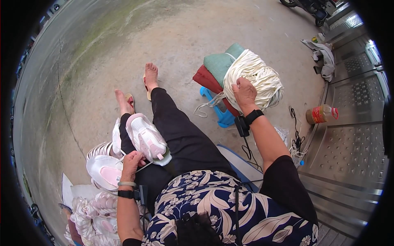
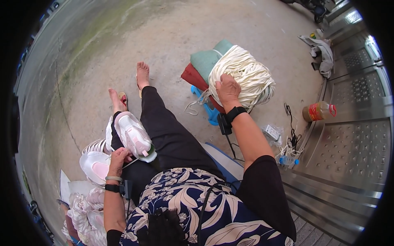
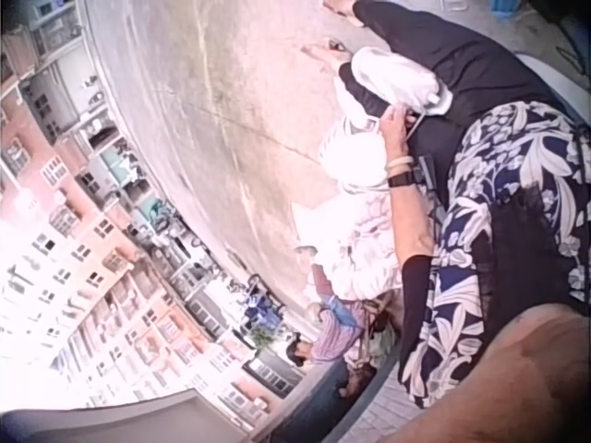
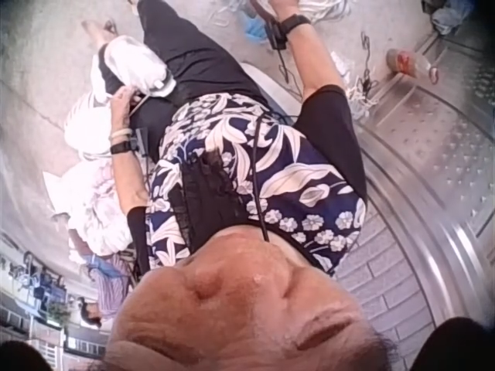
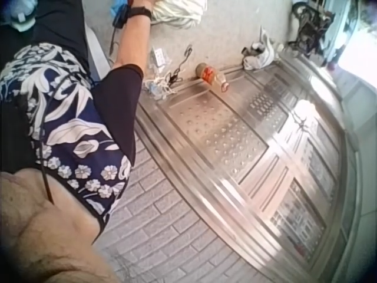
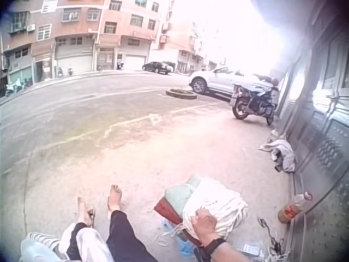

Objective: Insert and thread laces through the eyelets of pink sneakers.

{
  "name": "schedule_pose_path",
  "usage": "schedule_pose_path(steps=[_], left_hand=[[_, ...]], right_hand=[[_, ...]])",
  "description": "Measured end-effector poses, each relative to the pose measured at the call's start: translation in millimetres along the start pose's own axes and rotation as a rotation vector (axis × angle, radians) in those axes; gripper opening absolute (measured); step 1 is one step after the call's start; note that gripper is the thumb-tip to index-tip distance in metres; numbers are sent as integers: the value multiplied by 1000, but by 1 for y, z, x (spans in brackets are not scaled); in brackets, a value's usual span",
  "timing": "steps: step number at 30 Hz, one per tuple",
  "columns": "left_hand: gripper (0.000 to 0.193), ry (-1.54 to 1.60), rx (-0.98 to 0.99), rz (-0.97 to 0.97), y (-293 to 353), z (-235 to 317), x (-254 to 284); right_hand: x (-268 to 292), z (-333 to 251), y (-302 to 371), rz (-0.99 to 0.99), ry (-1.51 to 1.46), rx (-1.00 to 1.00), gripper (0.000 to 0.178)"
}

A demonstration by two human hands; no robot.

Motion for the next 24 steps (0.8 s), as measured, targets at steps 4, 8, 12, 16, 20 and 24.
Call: schedule_pose_path(steps=[4,8,12,16,20,24], left_hand=[[20,-2,-7,-9,0,-1,0],[20,-19,-17,-13,0,-1,0],[21,-21,-27,16,4,5,-2],[14,-79,-72,124,11,32,-13],[25,-18,-459,24,20,86,-50],[45,53,-533,-268,32,121,-83]], right_hand=[[1,-1,1,54,-81,1,11],[5,-5,4,61,-73,-9,11],[16,-17,8,226,66,135,8],[19,-77,20,21,207,469,3],[15,-177,71,-589,-268,674,13],[32,-237,119,-777,-521,1071,6]])
Point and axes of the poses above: each hand's wrist, its own y-axis away from the middle knuckle, its own x-axis out of the back of the hand, z = x × y, the point moved 1 cm from there along -y, towards the middle knuckle, and after that the axes turned 14 degrees about -z, right-handed, at the moved point
